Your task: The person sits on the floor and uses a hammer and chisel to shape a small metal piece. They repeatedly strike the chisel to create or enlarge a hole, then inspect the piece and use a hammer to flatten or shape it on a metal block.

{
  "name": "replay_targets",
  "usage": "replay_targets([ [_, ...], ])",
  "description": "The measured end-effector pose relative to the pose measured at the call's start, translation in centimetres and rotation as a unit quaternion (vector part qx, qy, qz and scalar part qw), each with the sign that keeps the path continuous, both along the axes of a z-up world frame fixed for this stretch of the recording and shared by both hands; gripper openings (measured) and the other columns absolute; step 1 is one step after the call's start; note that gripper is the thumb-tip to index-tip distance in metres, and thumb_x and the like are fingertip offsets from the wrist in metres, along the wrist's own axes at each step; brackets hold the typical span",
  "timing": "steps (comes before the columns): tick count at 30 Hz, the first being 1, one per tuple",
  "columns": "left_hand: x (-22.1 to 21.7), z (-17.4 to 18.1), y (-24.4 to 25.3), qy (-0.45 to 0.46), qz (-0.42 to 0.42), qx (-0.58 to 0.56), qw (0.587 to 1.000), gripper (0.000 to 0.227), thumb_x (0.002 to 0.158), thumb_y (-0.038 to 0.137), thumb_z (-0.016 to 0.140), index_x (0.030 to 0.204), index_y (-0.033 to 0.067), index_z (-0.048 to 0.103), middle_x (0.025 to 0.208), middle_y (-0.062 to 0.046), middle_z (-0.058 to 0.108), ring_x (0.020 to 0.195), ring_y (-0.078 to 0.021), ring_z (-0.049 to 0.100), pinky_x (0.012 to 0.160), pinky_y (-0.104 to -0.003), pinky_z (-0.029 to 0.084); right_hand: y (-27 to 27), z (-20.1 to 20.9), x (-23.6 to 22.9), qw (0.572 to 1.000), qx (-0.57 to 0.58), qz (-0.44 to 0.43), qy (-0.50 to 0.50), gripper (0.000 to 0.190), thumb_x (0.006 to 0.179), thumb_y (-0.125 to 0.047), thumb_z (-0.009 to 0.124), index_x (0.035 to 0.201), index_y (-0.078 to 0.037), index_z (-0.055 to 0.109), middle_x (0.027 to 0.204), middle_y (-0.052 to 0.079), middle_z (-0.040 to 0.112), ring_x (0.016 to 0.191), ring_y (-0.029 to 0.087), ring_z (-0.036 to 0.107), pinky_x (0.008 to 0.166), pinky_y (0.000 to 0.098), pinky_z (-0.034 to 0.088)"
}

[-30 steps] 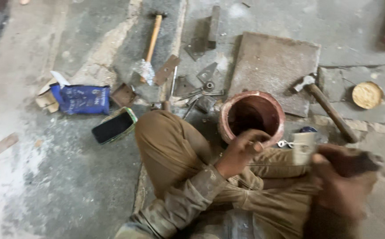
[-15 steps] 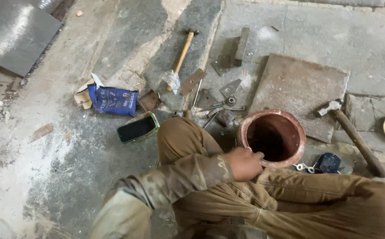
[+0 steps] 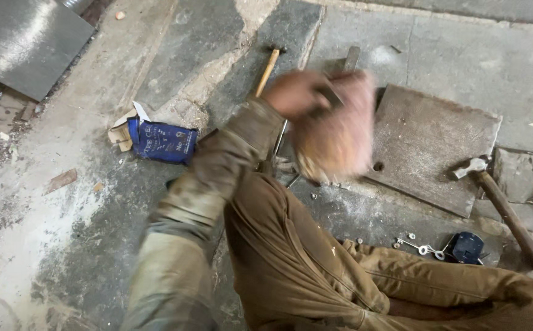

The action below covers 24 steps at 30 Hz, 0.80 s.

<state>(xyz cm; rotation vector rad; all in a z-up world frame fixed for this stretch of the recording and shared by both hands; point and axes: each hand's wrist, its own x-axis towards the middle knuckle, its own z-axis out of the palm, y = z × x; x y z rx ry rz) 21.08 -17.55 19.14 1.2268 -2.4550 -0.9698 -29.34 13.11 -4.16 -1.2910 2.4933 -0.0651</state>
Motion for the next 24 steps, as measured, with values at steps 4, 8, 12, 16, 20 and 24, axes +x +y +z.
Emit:
replay_targets([
  [4,8.1,1.2,-6.6,0.042,0.119,-0.214,0.969,0.017,0.092,0.017,0.075,0.107,0.0223,0.083,0.104,-0.011,0.079,0.090,-0.0299,0.075,0.083,-0.044,0.058,-0.5,-1.8,-2.3,0.999,0.020,-0.020,0.026,0.052,0.086,-0.021,0.077,0.135,-0.010,0.065,0.116,0.018,0.070,0.105,0.034,0.067,0.088,0.0462,0.055],
  [8,13.3,-4.9,-14.5,-0.043,0.217,-0.264,0.939,0.020,0.092,0.020,0.076,0.110,0.0104,0.078,0.103,-0.020,0.074,0.095,-0.0405,0.072,0.084,-0.052,0.055,-1.5,-4.6,-3.4,0.998,0.029,-0.026,0.039,0.055,0.086,-0.023,0.078,0.138,-0.011,0.064,0.120,0.018,0.070,0.109,0.036,0.067,0.092,0.0478,0.055],
  [12,15.3,-13.8,-22.0,-0.112,0.265,-0.300,0.910,0.015,0.093,0.013,0.071,0.104,0.0046,0.077,0.104,-0.028,0.071,0.100,-0.0481,0.067,0.087,-0.057,0.052,0.8,-4.5,-5.2,0.999,0.014,-0.022,0.041,0.058,0.086,-0.024,0.078,0.141,-0.012,0.062,0.123,0.019,0.070,0.113,0.037,0.066,0.095,0.0494,0.055],
  [16,15.1,-19.0,-26.5,-0.072,0.277,-0.460,0.841,0.016,0.081,0.015,0.073,0.094,0.0048,0.075,0.091,-0.023,0.073,0.083,-0.0429,0.070,0.072,-0.051,0.058,2.4,-0.1,-8.6,0.993,-0.114,0.005,0.021,0.061,0.086,-0.026,0.079,0.144,-0.013,0.061,0.127,0.020,0.069,0.118,0.039,0.066,0.098,0.0510,0.055],
  [20,4.6,-21.7,-23.8,0.121,0.236,-0.327,0.907,0.012,0.094,0.010,0.067,0.100,0.0060,0.078,0.091,-0.015,0.076,0.078,-0.0274,0.072,0.067,-0.041,0.059,-1.3,0.3,-9.1,0.992,-0.098,0.055,0.052,0.065,0.086,-0.027,0.080,0.146,-0.014,0.060,0.130,0.021,0.069,0.122,0.041,0.066,0.102,0.0526,0.055],
  [24,-11.9,-25.6,-14.6,0.259,0.262,0.144,0.919,0.018,0.089,0.007,0.069,0.102,0.0177,0.076,0.107,-0.003,0.075,0.083,-0.0212,0.078,0.073,-0.035,0.068,-5.9,-3.1,-8.5,0.993,0.066,0.046,0.088,0.073,0.087,-0.044,0.077,0.150,-0.023,0.048,0.137,0.022,0.062,0.116,0.045,0.064,0.091,0.0589,0.053],
])
